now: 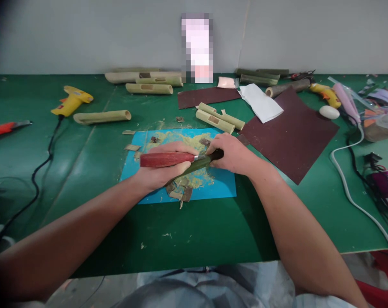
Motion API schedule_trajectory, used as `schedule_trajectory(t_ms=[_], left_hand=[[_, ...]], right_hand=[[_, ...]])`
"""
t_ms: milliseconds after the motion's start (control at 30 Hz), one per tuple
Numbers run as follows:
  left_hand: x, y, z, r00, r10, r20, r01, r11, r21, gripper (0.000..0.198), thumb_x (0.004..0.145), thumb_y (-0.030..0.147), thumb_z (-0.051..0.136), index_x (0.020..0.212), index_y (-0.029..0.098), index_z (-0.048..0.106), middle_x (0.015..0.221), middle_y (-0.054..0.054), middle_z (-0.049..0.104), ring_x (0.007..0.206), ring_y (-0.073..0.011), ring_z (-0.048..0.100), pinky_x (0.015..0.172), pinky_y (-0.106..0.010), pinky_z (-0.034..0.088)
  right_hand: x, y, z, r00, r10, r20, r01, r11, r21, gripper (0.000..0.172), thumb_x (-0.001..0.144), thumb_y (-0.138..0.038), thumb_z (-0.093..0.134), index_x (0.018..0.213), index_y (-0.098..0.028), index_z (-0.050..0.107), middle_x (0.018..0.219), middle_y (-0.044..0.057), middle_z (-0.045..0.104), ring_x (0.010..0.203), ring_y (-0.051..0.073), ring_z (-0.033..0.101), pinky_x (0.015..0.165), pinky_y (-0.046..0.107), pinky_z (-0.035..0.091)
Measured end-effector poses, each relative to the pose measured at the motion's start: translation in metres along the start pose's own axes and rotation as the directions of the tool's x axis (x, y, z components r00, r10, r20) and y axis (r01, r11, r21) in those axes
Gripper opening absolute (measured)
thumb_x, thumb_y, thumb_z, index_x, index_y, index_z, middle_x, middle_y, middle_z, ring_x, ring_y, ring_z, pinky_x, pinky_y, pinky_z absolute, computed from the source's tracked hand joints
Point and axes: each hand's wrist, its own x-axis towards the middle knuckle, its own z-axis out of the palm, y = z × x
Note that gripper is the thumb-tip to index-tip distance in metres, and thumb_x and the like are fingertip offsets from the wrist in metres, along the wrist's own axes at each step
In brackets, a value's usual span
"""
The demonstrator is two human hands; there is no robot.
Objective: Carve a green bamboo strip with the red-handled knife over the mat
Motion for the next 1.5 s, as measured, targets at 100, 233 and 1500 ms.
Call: schedule_trajectory(t_ms=[100, 233, 1500], left_hand=[[0.000, 0.000, -0.001, 1.000, 0.003, 0.012, -0.002, 1.000, -0.029, 0.014, 0.083, 0.027, 0.073, 0.096, 0.029, 0.079, 0.102, -0.003, 0.079, 0.096, -0.0259, 0.074, 0.091, -0.041, 0.061], [0.003, 0.000, -0.004, 0.999, -0.005, 0.043, 0.007, 0.998, -0.069, 0.016, 0.084, 0.029, 0.073, 0.098, 0.028, 0.079, 0.102, -0.004, 0.079, 0.093, -0.0243, 0.074, 0.086, -0.037, 0.062], [0.011, -0.004, 0.012, 0.997, -0.031, -0.064, 0.030, 0.999, -0.019, 0.007, 0.084, 0.028, 0.072, 0.087, 0.024, 0.076, 0.092, -0.002, 0.076, 0.086, -0.0185, 0.070, 0.080, -0.035, 0.056]], right_hand=[[0.000, 0.000, 0.000, 1.000, 0.000, 0.007, 0.000, 1.000, -0.002, 0.019, 0.074, -0.021, 0.081, 0.089, -0.027, 0.072, 0.096, 0.001, 0.065, 0.098, 0.024, 0.058, 0.087, 0.041, 0.049], [0.001, -0.001, 0.000, 1.000, 0.010, 0.013, -0.010, 1.000, -0.004, 0.021, 0.073, -0.019, 0.082, 0.090, -0.027, 0.072, 0.097, 0.002, 0.065, 0.099, 0.024, 0.058, 0.088, 0.041, 0.048], [0.008, -0.007, -0.002, 0.994, -0.009, 0.108, 0.036, 0.965, -0.259, 0.016, 0.077, -0.022, 0.080, 0.094, -0.022, 0.078, 0.097, 0.007, 0.070, 0.095, 0.025, 0.060, 0.085, 0.040, 0.046]])
